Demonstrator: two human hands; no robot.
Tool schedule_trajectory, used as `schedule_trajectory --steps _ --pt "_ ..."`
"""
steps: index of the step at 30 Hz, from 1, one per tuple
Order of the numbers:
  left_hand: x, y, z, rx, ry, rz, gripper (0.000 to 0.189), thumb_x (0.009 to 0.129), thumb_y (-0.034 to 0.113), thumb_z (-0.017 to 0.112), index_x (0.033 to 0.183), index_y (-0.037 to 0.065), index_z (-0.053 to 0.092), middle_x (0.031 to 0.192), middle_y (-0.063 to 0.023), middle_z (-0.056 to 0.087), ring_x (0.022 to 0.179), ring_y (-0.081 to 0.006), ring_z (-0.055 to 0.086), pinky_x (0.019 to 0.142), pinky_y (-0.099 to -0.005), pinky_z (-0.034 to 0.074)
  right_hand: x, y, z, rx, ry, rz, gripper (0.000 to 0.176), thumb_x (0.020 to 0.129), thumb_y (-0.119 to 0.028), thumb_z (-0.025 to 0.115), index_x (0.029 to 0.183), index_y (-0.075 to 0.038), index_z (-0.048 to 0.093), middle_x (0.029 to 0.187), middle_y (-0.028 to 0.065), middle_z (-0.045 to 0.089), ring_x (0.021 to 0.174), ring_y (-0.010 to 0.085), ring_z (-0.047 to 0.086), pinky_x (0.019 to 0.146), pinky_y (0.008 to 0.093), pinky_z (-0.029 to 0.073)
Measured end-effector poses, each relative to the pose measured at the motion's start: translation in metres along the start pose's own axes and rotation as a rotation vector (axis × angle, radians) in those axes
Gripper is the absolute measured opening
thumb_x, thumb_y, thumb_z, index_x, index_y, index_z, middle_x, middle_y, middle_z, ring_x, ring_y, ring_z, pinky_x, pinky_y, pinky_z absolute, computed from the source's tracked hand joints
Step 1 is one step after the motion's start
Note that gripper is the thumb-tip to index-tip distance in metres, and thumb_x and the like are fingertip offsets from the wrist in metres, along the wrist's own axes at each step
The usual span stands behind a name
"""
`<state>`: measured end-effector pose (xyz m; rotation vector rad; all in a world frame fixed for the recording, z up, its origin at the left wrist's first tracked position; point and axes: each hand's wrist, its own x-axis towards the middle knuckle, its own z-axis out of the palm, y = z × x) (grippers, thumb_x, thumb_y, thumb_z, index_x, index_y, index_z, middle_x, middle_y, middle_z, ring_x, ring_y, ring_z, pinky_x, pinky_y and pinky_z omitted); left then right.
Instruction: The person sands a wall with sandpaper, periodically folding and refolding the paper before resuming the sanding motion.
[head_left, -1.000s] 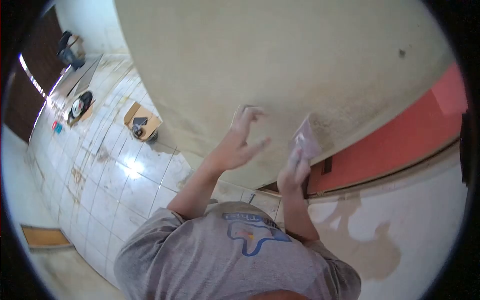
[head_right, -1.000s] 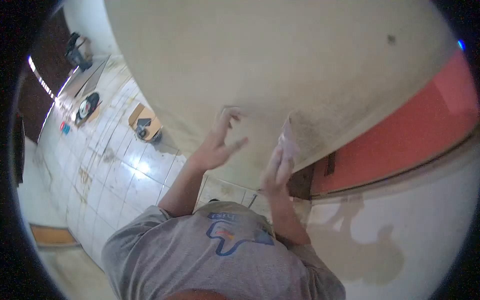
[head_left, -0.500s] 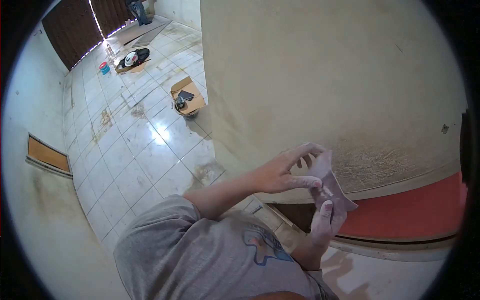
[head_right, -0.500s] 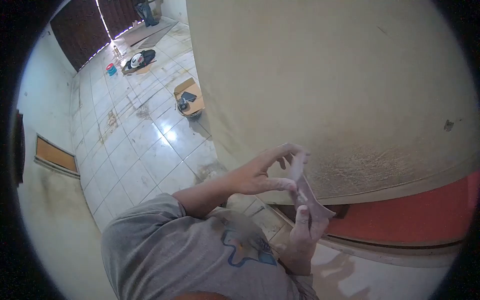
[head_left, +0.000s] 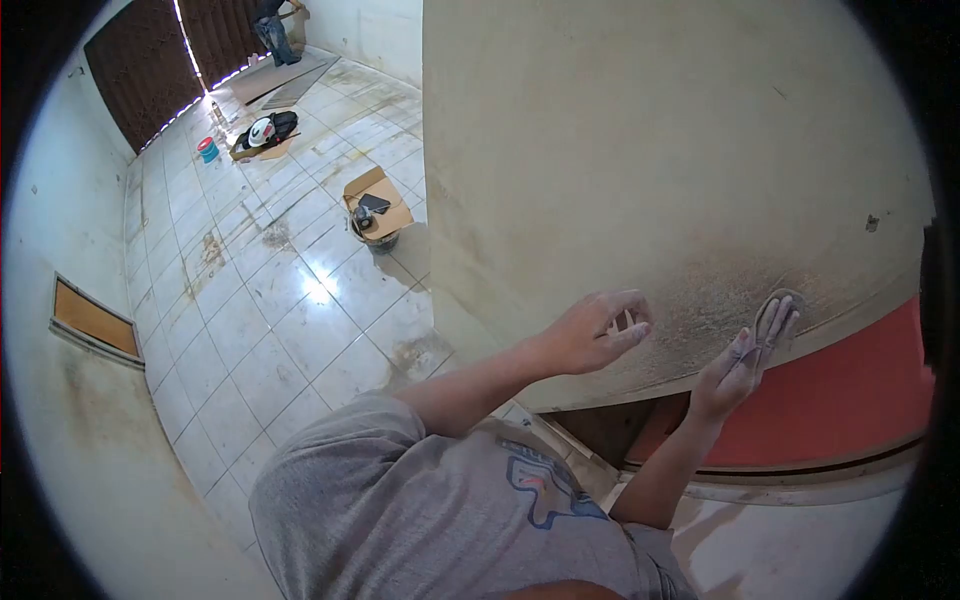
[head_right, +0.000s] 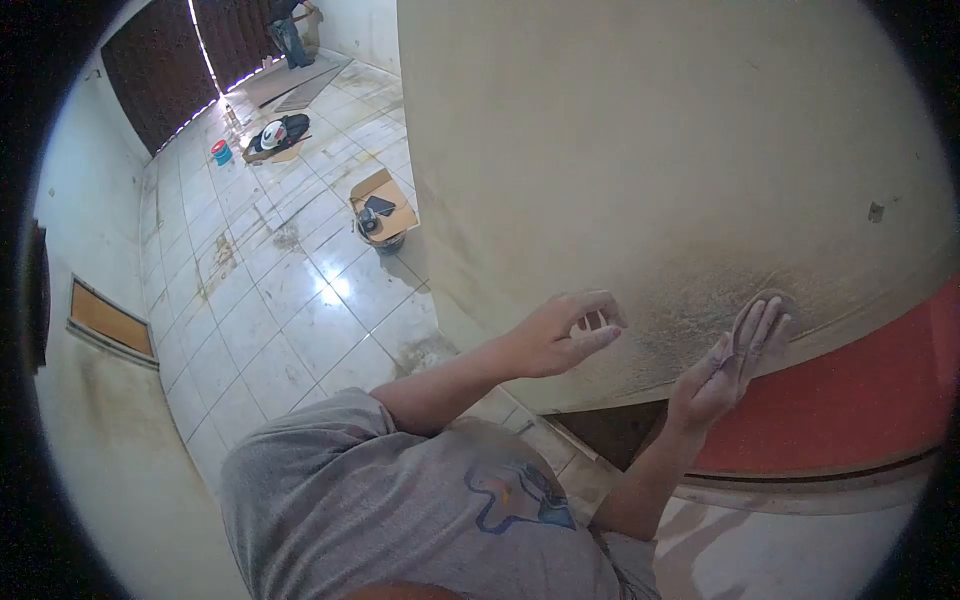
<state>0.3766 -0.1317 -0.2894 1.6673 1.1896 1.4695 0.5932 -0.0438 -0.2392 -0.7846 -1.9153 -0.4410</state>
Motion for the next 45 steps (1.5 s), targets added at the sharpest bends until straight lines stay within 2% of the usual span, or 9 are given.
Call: schedule_trajectory --steps 8,15,17,23,31,34,37,41,45 --pt "-0.001 0.007 -0.012 0.058 -0.023 0.031 0.024 0.100 0.028 0.064 0.105 0.005 0.067 0.093 -0.0107 0.071 0.083 -0.0258 0.067 0.075 -0.0398 0.053 0.024 0.003 0.001 0.043 0.211 -0.061 0.045 0.112 -0.012 0.039 0.150 0.012 0.044 0.161 0.0260 0.041 0.152 0.0429 0.034 0.124 0.0493 0.029" --pt "0.012 -0.006 -0.019 0.002 0.024 0.020 0.020 0.099 0.022 0.067 0.104 0.003 0.071 0.092 -0.0052 0.072 0.084 -0.0144 0.065 0.076 -0.0330 0.051 0.014 0.025 0.045 -0.040 0.304 -0.131 0.049 0.110 -0.016 0.041 0.156 -0.002 0.043 0.164 0.0161 0.041 0.155 0.0371 0.031 0.127 0.0528 0.021" --pt "0.011 -0.005 -0.021 0.000 -0.001 0.043 0.018 0.100 0.018 0.066 0.102 0.001 0.070 0.091 -0.0050 0.071 0.086 -0.0134 0.065 0.077 -0.0310 0.051 -0.032 0.031 0.068 -0.074 0.199 -0.053 0.049 0.108 -0.017 0.042 0.155 -0.003 0.046 0.164 0.0153 0.041 0.156 0.0370 0.030 0.127 0.0556 0.017" --pt "0.014 -0.029 -0.008 -0.138 -0.065 -0.006 0.017 0.100 0.014 0.064 0.099 -0.002 0.068 0.090 -0.0073 0.070 0.084 -0.0147 0.065 0.077 -0.0306 0.052 -0.075 0.009 0.078 -0.146 0.065 0.129 0.052 0.103 -0.020 0.053 0.153 -0.008 0.051 0.163 0.0196 0.041 0.152 0.0414 0.034 0.124 0.0549 0.027" --pt "0.020 -0.033 0.010 -0.275 0.019 -0.032 0.018 0.101 0.015 0.062 0.097 -0.001 0.068 0.082 -0.0076 0.067 0.076 -0.0147 0.064 0.070 -0.0302 0.052 0.053 0.011 0.017 -0.129 0.245 0.051 0.052 0.103 -0.016 0.047 0.154 -0.009 0.050 0.166 0.0168 0.037 0.154 0.0397 0.032 0.126 0.0526 0.027" --pt "0.020 -0.043 0.013 -0.574 0.317 0.106 0.016 0.101 0.012 0.054 0.104 -0.001 0.063 0.084 -0.0084 0.063 0.074 -0.0164 0.059 0.067 -0.0316 0.049 0.032 0.007 0.030 -0.002 0.179 0.074 0.051 0.105 -0.013 0.045 0.156 -0.009 0.049 0.167 0.0151 0.036 0.156 0.0387 0.028 0.126 0.0508 0.025" --pt "0.025 -0.054 0.010 -0.658 0.456 0.138 0.017 0.098 0.014 0.051 0.105 0.001 0.059 0.079 -0.0076 0.056 0.067 -0.0165 0.054 0.060 -0.0321 0.045 -0.038 0.010 0.075 -0.008 0.045 0.034 0.057 0.096 -0.012 0.052 0.153 -0.011 0.052 0.164 0.0134 0.041 0.153 0.0370 0.034 0.125 0.0496 0.029" --pt "0.024 -0.051 0.013 -0.699 0.499 0.159 0.012 0.097 0.011 0.054 0.106 0.004 0.056 0.075 -0.0060 0.053 0.063 -0.0162 0.053 0.058 -0.0290 0.043 -0.137 0.013 0.112 -0.002 -0.075 0.030 0.062 0.090 -0.013 0.057 0.152 -0.012 0.053 0.160 0.0089 0.047 0.150 0.0320 0.041 0.125 0.0474 0.032" --pt "0.018 -0.051 0.010 -0.692 0.496 0.150 0.010 0.098 0.011 0.053 0.104 0.004 0.056 0.076 -0.0057 0.052 0.064 -0.0158 0.053 0.057 -0.0286 0.043 -0.127 0.016 0.101 -0.142 -0.113 0.010 0.063 0.090 -0.014 0.057 0.153 -0.013 0.052 0.161 0.0072 0.047 0.151 0.0308 0.040 0.123 0.0471 0.034"
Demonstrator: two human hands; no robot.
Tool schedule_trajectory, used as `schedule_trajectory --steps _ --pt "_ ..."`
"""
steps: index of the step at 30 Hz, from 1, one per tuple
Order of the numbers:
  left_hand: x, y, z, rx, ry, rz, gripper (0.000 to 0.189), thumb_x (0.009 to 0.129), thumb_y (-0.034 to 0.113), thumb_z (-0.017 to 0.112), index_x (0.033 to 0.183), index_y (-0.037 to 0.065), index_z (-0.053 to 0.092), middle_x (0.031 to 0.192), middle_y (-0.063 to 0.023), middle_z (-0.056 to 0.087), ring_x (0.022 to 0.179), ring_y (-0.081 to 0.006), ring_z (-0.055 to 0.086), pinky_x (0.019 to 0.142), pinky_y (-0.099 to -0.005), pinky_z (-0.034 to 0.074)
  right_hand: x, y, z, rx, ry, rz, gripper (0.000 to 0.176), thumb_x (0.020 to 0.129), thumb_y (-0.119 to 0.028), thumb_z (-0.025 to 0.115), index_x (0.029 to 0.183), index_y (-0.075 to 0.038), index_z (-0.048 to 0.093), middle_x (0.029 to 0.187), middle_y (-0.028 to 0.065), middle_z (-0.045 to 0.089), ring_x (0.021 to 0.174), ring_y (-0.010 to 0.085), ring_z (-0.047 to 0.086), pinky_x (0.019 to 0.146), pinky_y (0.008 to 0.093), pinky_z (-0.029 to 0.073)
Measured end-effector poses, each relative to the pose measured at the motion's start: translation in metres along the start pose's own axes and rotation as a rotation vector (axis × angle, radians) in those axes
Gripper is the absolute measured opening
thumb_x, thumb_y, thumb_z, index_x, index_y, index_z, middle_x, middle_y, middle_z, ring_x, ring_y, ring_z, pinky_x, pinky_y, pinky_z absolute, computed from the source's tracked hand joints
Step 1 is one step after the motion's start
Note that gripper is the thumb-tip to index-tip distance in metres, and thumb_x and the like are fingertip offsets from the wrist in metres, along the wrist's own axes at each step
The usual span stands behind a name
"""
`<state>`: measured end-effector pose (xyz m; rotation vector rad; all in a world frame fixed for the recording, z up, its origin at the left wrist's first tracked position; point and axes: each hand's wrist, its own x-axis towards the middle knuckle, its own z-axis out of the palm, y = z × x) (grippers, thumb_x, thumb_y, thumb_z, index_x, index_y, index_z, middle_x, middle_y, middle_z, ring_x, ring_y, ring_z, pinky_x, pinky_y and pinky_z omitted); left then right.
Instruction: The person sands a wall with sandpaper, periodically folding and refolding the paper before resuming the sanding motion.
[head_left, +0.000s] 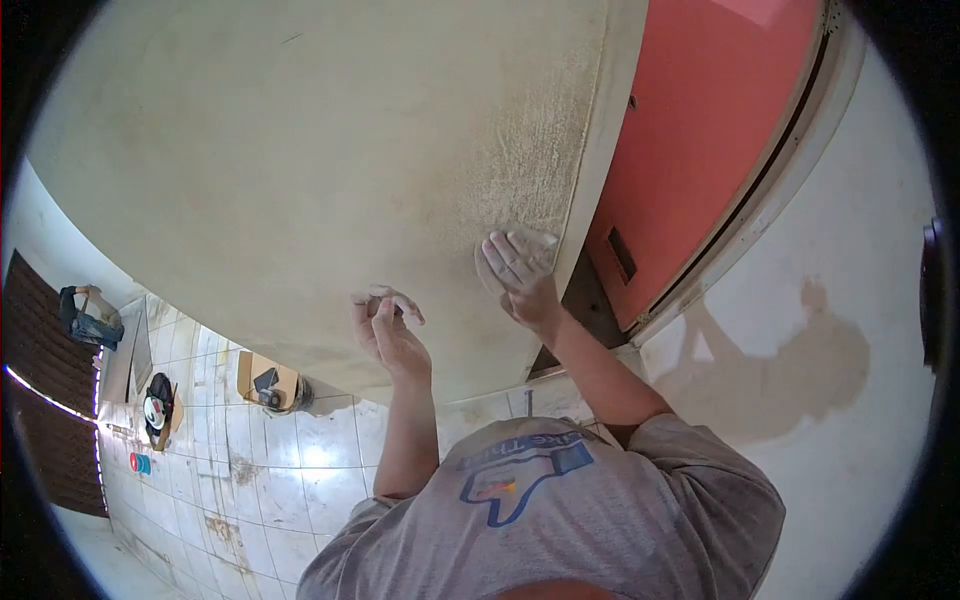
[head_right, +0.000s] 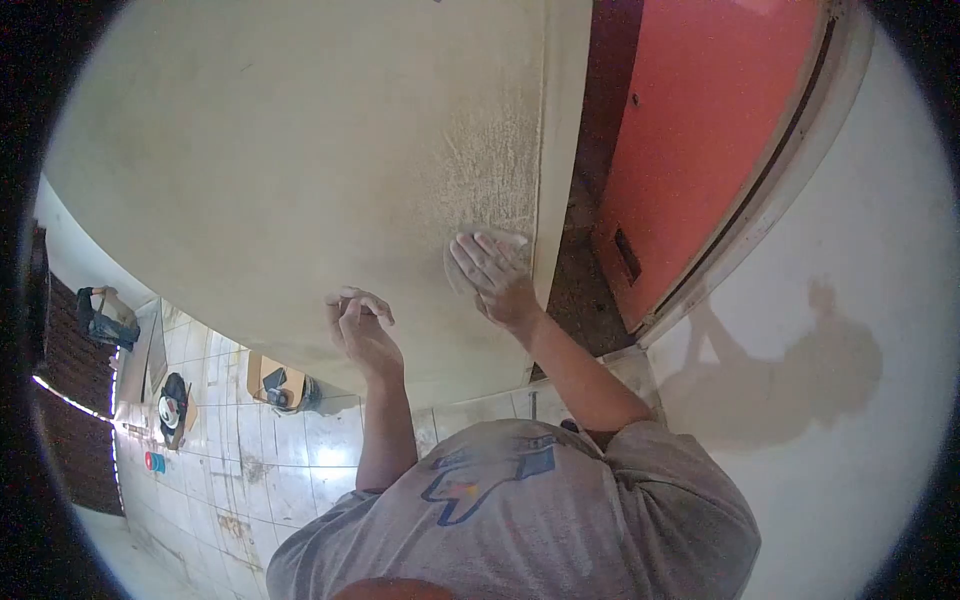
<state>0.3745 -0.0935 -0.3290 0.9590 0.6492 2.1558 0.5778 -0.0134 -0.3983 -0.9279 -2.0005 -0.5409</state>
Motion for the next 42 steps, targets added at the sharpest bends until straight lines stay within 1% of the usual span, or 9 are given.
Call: schedule_trajectory --steps 7,12,16,21,25,30,35,40,42 --pt "0.001 -0.004 -0.014 0.001 -0.010 -0.053 0.012 0.099 0.009 0.053 0.109 0.004 0.055 0.075 -0.0059 0.053 0.065 -0.0151 0.053 0.055 -0.0280 0.044 0.167 -0.009 -0.085 0.005 0.211 -0.028 0.066 0.092 -0.012 0.054 0.157 -0.014 0.046 0.165 0.0091 0.040 0.153 0.0343 0.036 0.125 0.0494 0.031" --pt "0.002 0.004 -0.013 0.085 0.035 -0.048 0.031 0.099 0.011 0.051 0.129 0.006 0.046 0.080 -0.0066 0.053 0.066 -0.0151 0.051 0.059 -0.0290 0.043 0.164 -0.026 -0.069 0.016 0.220 0.042 0.065 0.093 -0.010 0.053 0.157 -0.012 0.046 0.166 0.0099 0.039 0.153 0.0353 0.036 0.125 0.0504 0.031" --pt "0.004 0.007 -0.021 0.081 0.071 -0.082 0.039 0.099 0.011 0.050 0.137 0.009 0.041 0.084 -0.0070 0.053 0.068 -0.0151 0.050 0.060 -0.0293 0.043 0.094 -0.042 -0.018 0.132 0.170 0.027 0.059 0.093 -0.014 0.057 0.152 -0.012 0.053 0.162 0.0113 0.045 0.150 0.0348 0.040 0.124 0.0508 0.033" --pt "0.009 0.020 -0.030 0.100 0.060 -0.074 0.037 0.099 0.012 0.051 0.135 0.009 0.043 0.083 -0.0064 0.053 0.067 -0.0147 0.050 0.060 -0.0289 0.043 0.002 0.003 0.008 -0.004 0.201 0.010 0.048 0.095 -0.016 0.061 0.143 -0.010 0.062 0.153 0.0103 0.056 0.144 0.0334 0.050 0.121 0.0494 0.036" --pt "0.020 0.015 -0.050 0.044 0.056 -0.081 0.031 0.099 0.009 0.054 0.129 0.008 0.047 0.083 -0.0057 0.054 0.065 -0.0126 0.049 0.057 -0.0267 0.044 0.071 0.025 -0.029 -0.067 0.475 0.135 0.044 0.100 -0.010 0.055 0.144 -0.007 0.061 0.154 0.0157 0.055 0.147 0.0375 0.045 0.122 0.0527 0.032" --pt "0.024 0.005 -0.052 -0.073 0.009 -0.076 0.017 0.098 0.009 0.054 0.114 0.007 0.053 0.071 -0.0011 0.048 0.057 -0.0113 0.043 0.049 -0.0261 0.037 0.179 0.012 -0.095 0.064 0.513 0.089 0.046 0.103 -0.010 0.050 0.147 -0.006 0.058 0.158 0.0174 0.049 0.152 0.0403 0.036 0.125 0.0496 0.027" --pt "0.026 0.000 -0.041 -0.113 -0.032 -0.089 0.014 0.096 0.008 0.052 0.111 0.007 0.053 0.067 0.0003 0.044 0.056 -0.0109 0.043 0.049 -0.0257 0.036 0.147 -0.018 -0.053 0.094 0.378 0.037 0.048 0.099 -0.010 0.052 0.147 -0.007 0.059 0.158 0.0149 0.049 0.153 0.0365 0.036 0.125 0.0488 0.029" --pt "0.012 -0.009 -0.036 0.097 -0.079 -0.204 0.015 0.096 -0.003 0.053 0.109 0.006 0.053 0.069 0.0011 0.047 0.057 -0.0090 0.046 0.049 -0.0257 0.038 0.051 -0.003 -0.029 0.077 -0.006 -0.094 0.049 0.095 -0.012 0.054 0.142 -0.010 0.063 0.155 0.0101 0.054 0.149 0.0293 0.043 0.123 0.0464 0.036" --pt "0.010 -0.008 -0.034 0.091 -0.064 -0.226 0.017 0.096 -0.006 0.054 0.108 0.005 0.053 0.071 0.0014 0.048 0.058 -0.0081 0.046 0.049 -0.0254 0.038 0.049 0.017 -0.042 0.441 -0.003 0.135 0.049 0.095 -0.012 0.054 0.143 -0.009 0.063 0.154 0.0092 0.055 0.148 0.0292 0.044 0.123 0.0467 0.036"
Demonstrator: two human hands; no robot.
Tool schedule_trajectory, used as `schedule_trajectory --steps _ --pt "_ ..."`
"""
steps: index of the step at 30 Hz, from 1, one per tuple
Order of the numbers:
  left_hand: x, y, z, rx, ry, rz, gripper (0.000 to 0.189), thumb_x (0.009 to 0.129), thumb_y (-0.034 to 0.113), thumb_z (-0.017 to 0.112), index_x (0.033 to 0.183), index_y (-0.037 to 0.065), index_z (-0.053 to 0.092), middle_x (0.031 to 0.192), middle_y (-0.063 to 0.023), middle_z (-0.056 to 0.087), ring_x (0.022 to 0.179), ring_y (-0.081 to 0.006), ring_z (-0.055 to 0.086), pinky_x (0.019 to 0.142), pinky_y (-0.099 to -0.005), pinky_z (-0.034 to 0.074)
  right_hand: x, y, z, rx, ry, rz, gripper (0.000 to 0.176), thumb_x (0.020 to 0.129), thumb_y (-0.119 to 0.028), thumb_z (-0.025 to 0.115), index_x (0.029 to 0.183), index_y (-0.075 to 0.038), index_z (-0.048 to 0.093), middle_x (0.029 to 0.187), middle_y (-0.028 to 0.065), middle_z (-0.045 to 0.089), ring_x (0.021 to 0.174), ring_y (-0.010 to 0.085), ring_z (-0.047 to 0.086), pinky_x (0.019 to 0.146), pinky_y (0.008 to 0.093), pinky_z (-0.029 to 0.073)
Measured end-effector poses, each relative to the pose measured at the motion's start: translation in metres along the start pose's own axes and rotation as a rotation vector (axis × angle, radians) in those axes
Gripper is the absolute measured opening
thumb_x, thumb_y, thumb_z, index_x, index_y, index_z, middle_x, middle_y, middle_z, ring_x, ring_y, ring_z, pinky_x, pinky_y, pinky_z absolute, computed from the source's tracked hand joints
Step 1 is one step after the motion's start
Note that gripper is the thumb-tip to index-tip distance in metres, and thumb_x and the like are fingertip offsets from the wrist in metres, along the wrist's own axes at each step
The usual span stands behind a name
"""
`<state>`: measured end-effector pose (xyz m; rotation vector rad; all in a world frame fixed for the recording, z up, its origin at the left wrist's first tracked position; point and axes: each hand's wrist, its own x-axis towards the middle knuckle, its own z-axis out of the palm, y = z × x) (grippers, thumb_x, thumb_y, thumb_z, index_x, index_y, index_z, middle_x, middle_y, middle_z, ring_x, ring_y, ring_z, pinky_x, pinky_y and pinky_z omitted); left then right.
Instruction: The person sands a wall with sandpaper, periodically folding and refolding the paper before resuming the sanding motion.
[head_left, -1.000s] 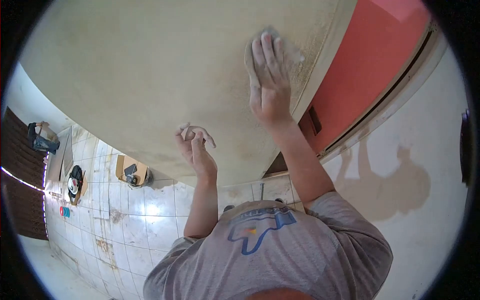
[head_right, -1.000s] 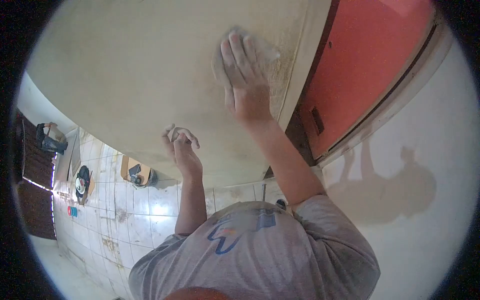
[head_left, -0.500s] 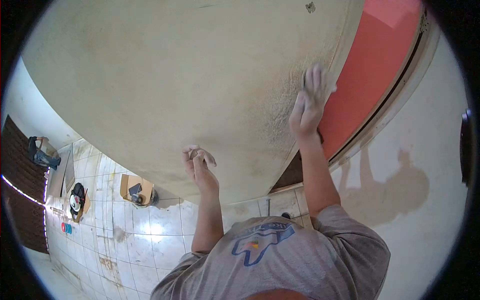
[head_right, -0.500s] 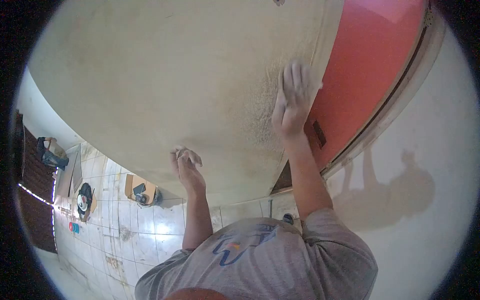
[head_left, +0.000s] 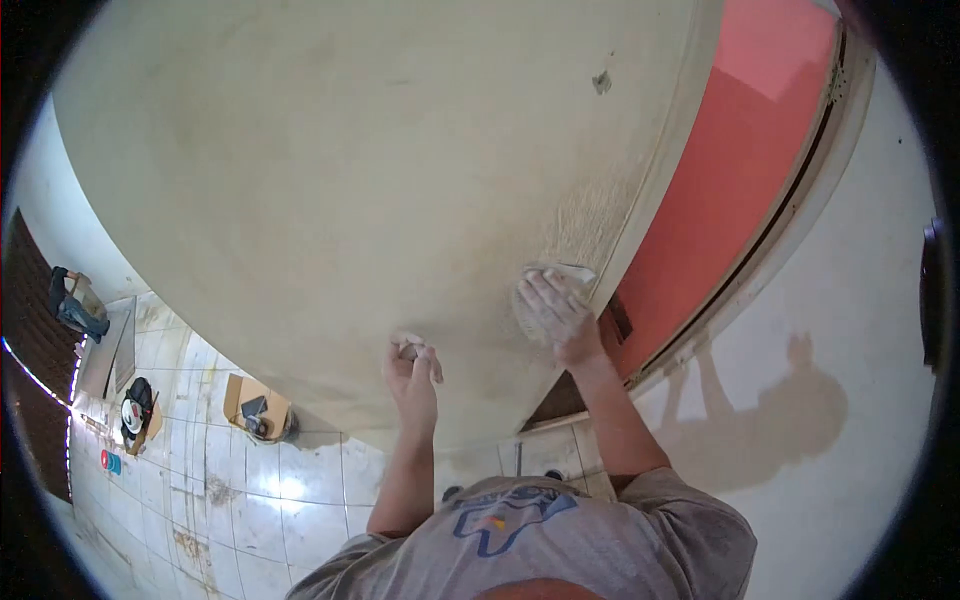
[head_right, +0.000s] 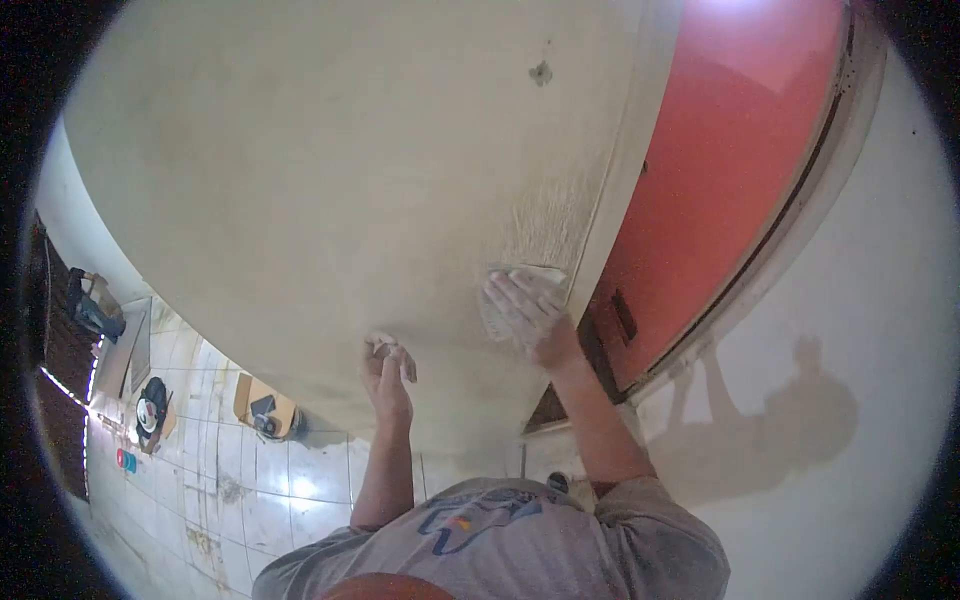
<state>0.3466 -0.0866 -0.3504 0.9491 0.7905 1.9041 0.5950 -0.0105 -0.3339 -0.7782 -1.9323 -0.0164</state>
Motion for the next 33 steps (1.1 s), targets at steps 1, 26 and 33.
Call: schedule_trajectory --steps 1,26,33 --pt "0.002 0.000 0.002 0.001 0.009 -0.024 0.019 0.095 -0.008 0.055 0.108 0.005 0.053 0.072 0.0016 0.049 0.058 -0.0077 0.047 0.049 -0.0253 0.038 0.004 0.006 -0.002 0.387 0.071 0.211 0.049 0.094 -0.012 0.055 0.143 -0.009 0.063 0.154 0.0089 0.055 0.149 0.0295 0.044 0.123 0.0470 0.035" --pt "-0.025 -0.007 0.092 -0.067 0.157 0.211 0.033 0.079 -0.012 0.053 0.104 0.008 0.052 0.092 -0.0015 0.053 0.088 -0.0121 0.051 0.079 -0.0278 0.040 0.094 -0.012 -0.063 -0.476 0.267 -0.201 0.049 0.103 -0.006 0.042 0.150 -0.004 0.054 0.163 0.0182 0.041 0.154 0.0423 0.032 0.126 0.0522 0.025" --pt "-0.035 0.025 0.072 -0.095 0.019 0.201 0.034 0.076 -0.008 0.050 0.107 0.006 0.052 0.093 -0.0042 0.053 0.088 -0.0153 0.051 0.081 -0.0307 0.040 0.098 -0.057 -0.020 -0.220 0.326 -0.127 0.049 0.103 -0.006 0.042 0.150 -0.001 0.053 0.163 0.0191 0.041 0.154 0.0400 0.031 0.126 0.0517 0.025"
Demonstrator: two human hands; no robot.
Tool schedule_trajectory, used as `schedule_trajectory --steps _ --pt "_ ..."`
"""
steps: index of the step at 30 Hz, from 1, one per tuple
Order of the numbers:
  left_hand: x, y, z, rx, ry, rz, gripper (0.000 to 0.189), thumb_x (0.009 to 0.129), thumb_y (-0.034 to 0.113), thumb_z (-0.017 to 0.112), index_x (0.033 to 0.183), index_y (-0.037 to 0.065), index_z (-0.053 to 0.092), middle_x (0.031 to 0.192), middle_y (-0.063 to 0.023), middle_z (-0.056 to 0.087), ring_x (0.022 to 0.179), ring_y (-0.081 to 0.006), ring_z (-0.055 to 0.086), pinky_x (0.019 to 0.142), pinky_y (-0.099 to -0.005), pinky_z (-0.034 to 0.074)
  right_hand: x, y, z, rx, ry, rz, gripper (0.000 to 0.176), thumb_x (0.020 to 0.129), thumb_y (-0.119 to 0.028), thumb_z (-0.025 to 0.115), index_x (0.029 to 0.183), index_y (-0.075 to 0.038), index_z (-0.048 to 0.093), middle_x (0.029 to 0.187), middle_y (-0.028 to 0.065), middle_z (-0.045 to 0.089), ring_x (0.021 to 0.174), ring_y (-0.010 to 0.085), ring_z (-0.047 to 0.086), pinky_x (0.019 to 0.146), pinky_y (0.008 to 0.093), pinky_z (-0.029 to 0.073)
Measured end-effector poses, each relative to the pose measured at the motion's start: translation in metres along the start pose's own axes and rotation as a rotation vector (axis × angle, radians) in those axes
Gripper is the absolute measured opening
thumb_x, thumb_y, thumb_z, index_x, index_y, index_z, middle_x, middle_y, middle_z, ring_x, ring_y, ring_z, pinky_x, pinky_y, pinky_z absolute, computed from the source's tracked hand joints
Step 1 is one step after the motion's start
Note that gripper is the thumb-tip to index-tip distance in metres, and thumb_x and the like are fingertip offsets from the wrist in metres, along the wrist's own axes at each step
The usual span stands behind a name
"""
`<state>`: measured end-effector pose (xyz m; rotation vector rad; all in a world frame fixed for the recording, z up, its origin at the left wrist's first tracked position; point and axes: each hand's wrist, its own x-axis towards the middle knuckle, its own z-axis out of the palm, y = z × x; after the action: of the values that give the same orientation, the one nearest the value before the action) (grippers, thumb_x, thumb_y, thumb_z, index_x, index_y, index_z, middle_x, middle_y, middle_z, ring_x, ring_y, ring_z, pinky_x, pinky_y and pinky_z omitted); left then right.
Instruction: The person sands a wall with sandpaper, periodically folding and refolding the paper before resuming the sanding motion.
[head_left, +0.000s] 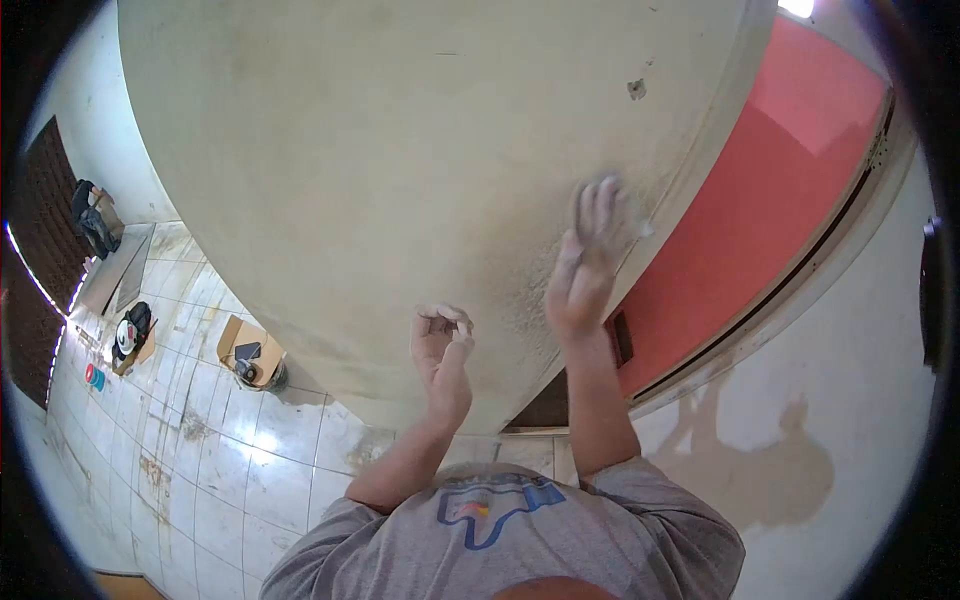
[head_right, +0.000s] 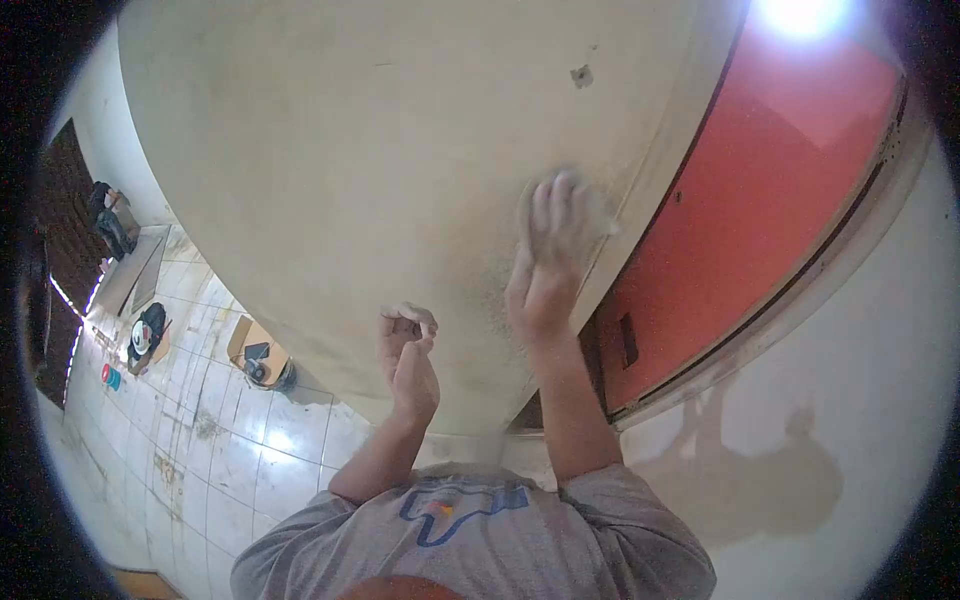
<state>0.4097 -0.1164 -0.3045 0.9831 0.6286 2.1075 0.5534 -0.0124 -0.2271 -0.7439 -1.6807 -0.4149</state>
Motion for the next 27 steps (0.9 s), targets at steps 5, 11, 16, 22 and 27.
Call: schedule_trajectory --steps 5,11,16,22,27 --pt "0.007 0.002 -0.031 0.013 -0.020 -0.097 0.033 0.078 -0.006 0.051 0.109 0.005 0.052 0.093 -0.0049 0.053 0.088 -0.0157 0.051 0.081 -0.0314 0.041 -0.119 0.027 0.024 -0.092 -0.129 -0.053 0.046 0.103 -0.006 0.047 0.147 -0.003 0.058 0.162 0.0186 0.042 0.155 0.0381 0.031 0.126 0.0491 0.027" --pt "0.020 -0.011 -0.066 0.055 -0.126 -0.301 0.026 0.089 -0.005 0.056 0.111 0.008 0.053 0.098 -0.0010 0.053 0.094 -0.0125 0.052 0.088 -0.0287 0.042 -0.039 0.043 -0.012 -0.232 -0.015 0.025 0.047 0.105 -0.008 0.043 0.150 0.002 0.052 0.164 0.0272 0.036 0.155 0.0416 0.029 0.126 0.0522 0.022" --pt "0.015 -0.028 -0.080 -0.004 -0.295 -0.332 0.023 0.092 -0.003 0.053 0.112 0.008 0.053 0.099 -0.0017 0.055 0.093 -0.0128 0.051 0.087 -0.0282 0.041 -0.001 -0.003 -0.001 -0.204 0.014 0.099 0.045 0.102 -0.005 0.052 0.147 -0.002 0.058 0.167 0.0231 0.033 0.155 0.0421 0.029 0.124 0.0495 0.029" --pt "0.020 -0.057 -0.092 0.010 -0.412 -0.520 0.037 0.094 0.000 0.051 0.130 0.006 0.051 0.100 -0.0040 0.057 0.092 -0.0145 0.053 0.084 -0.0287 0.042 -0.119 -0.007 0.049 -0.062 0.026 0.126 0.050 0.103 -0.004 0.047 0.151 0.007 0.046 0.161 0.0301 0.038 0.151 0.0465 0.034 0.124 0.0545 0.027" --pt "0.011 -0.034 -0.087 0.071 -0.418 -0.589 0.035 0.096 0.005 0.052 0.132 0.006 0.049 0.099 -0.0042 0.057 0.092 -0.0143 0.055 0.081 -0.0291 0.043 -0.199 0.035 0.044 -0.169 -0.017 0.301 0.048 0.102 -0.004 0.047 0.147 0.011 0.047 0.154 0.0335 0.044 0.147 0.0513 0.039 0.122 0.0606 0.030"
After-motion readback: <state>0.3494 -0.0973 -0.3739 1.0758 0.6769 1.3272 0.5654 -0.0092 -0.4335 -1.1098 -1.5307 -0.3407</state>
